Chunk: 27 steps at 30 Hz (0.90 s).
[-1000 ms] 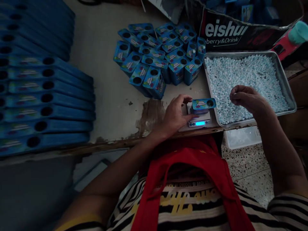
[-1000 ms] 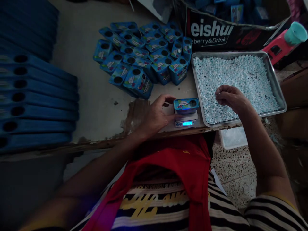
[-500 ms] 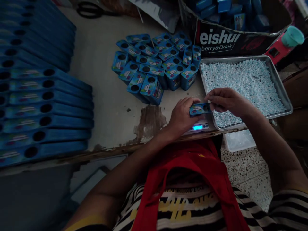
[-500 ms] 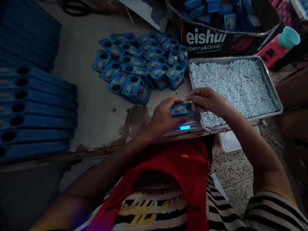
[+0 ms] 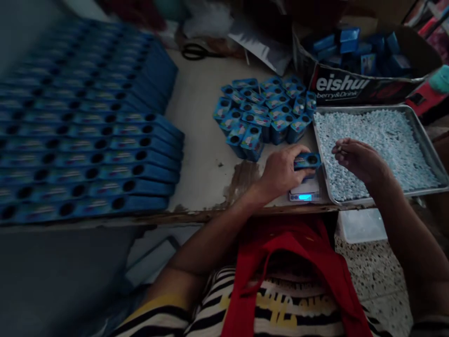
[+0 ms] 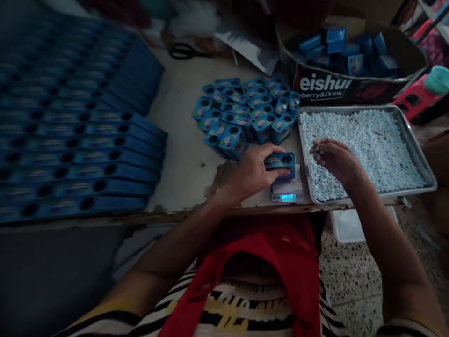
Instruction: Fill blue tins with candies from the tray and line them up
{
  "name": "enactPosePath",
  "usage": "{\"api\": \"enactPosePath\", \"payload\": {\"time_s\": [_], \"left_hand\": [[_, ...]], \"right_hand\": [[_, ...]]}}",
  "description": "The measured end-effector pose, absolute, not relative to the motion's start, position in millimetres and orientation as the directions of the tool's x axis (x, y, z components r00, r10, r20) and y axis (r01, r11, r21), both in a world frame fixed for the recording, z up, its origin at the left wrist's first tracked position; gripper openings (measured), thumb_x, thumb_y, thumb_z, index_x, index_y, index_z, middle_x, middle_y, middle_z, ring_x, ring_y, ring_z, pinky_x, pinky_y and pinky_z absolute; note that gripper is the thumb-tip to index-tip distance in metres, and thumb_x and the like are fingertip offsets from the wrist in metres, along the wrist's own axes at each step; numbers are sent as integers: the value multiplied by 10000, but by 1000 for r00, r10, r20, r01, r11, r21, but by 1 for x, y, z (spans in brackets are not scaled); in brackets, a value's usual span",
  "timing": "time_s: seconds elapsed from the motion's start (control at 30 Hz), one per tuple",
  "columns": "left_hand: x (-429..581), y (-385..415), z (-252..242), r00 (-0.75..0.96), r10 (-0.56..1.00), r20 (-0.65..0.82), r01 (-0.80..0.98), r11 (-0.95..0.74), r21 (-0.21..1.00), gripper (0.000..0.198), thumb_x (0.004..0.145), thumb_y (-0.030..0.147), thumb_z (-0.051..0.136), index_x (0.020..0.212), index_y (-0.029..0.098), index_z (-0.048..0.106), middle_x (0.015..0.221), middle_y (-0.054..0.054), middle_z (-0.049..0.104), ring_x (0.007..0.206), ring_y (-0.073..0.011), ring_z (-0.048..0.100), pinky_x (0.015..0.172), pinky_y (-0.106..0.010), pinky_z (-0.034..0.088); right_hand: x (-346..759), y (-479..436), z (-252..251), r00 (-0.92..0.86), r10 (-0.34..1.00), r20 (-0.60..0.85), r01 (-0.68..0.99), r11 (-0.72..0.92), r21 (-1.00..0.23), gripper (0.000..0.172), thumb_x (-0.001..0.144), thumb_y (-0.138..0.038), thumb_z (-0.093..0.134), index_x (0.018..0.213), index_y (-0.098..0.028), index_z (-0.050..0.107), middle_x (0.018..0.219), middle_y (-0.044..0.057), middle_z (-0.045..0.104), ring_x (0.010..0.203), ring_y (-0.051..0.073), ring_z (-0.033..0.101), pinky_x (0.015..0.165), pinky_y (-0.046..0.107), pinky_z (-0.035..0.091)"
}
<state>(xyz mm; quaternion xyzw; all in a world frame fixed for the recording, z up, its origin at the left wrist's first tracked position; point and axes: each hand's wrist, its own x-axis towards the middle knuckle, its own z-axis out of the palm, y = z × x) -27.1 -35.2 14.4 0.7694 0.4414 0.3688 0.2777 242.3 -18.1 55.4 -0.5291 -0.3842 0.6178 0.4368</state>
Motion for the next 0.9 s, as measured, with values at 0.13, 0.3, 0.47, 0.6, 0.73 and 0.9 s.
{"api": "enactPosePath", "payload": {"time_s": [0.13,0.3,0.47,0.6,0.73,0.9], "left_hand": [[-122,6,80,127,886,446,701,-398,592,556,852,325,1086,1272,207,741,1256,-18,821,1179,-265,760,1132,-418,618],[-249,97,129,-226,874,431,899,16,438,705,778,38,1076,1361,127,690,1391,-21,797,1185,-206,678,1238,-473,587],[-321,154,85,-63,982,176,874,-30,484,728,891,431,1066,1403,81,684,1394,31,817,1111,-119,659,1294,-381,565],[-357,153,35,78,990,114,875,-122,468,748,891,692,965,1324,111,779,1284,39,851,1118,-126,692,1214,-308,587],[-380,145,4,100,993,65,880,-119,461,893,770,878,956,1261,144,827,1250,1,874,1056,-188,692,1234,-458,600],[-394,145,-36,77,993,95,933,-105,345,1011,856,1011,760,1343,128,827,1341,-99,857,1207,-313,724,1340,-704,467]], "right_hand": [[232,7,43,-107,938,-331,-108,-342,-934,306,637,-294,981,859,-183,802,790,11,694,661,98,589,561,190,458],[155,37,32,-338,941,10,272,108,-956,258,945,-437,813,1035,-197,846,663,-35,547,574,124,404,564,267,309],[81,55,39,-524,851,28,792,500,-350,426,1090,-269,651,1483,-225,808,1000,104,842,861,274,729,769,357,449],[61,58,48,-548,824,-143,827,560,51,380,1182,-294,556,1475,-244,793,1143,163,884,1000,361,805,766,390,452],[59,57,52,-628,751,-203,755,652,71,322,1201,-228,506,1371,-236,779,1250,129,887,1022,315,808,748,380,429],[80,28,72,-518,823,-235,832,548,87,305,1223,-328,525,1368,-236,777,1265,125,890,1096,319,815,732,378,362]]}}
